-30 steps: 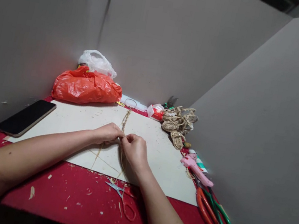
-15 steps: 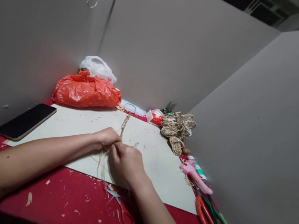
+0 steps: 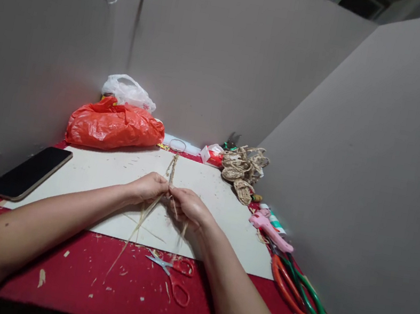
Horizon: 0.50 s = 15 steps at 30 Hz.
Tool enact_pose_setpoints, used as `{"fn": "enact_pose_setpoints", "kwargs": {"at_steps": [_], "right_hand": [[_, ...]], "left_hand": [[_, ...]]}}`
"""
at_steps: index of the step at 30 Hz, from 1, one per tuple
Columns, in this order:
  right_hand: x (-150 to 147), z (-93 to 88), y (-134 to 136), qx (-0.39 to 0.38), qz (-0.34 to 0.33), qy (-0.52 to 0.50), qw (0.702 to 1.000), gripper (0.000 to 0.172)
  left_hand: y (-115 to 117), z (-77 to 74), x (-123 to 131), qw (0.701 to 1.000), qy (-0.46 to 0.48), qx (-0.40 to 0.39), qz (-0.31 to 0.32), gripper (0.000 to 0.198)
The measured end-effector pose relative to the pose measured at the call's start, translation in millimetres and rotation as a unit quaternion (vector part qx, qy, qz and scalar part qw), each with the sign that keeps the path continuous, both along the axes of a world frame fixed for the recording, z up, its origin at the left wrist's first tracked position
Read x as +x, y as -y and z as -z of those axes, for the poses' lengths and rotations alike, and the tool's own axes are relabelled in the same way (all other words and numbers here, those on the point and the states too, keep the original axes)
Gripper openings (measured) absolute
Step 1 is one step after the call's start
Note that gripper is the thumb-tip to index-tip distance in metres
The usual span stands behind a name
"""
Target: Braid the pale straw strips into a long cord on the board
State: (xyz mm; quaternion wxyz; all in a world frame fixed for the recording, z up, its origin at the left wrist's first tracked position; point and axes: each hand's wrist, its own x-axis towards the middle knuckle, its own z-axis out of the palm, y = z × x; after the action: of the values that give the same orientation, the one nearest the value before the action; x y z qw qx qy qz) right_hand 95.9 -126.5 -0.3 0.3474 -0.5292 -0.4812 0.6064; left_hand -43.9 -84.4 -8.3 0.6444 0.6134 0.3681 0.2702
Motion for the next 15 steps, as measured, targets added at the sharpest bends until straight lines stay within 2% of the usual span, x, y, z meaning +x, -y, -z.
{"fn": "enact_pose_setpoints", "kwargs": {"at_steps": [5,8,12,15], "right_hand": [[12,2.9,-6,-0.020,-0.032,0.041,0.998,0.038],[14,8.0,-8,-0.042,-0.040,-0.023,0.998,0.041],[14,9.5,-8,-0.079,-0.075,-0.153,0.982,0.041],[15,9.3,-7,-0.076,-0.092,-0.175,0.977,0.035]], "left_hand": [[-6,9.3,1,0.985,-0.033,0.162,0.048,0.023],[-8,7.8,-1,0.963,-0.096,0.250,0.034,0.021],[-9,-0.5,-6,0.957,-0.107,0.265,0.043,0.022],[-9,-5.3,-8,0.963,-0.098,0.244,0.058,0.022]]}}
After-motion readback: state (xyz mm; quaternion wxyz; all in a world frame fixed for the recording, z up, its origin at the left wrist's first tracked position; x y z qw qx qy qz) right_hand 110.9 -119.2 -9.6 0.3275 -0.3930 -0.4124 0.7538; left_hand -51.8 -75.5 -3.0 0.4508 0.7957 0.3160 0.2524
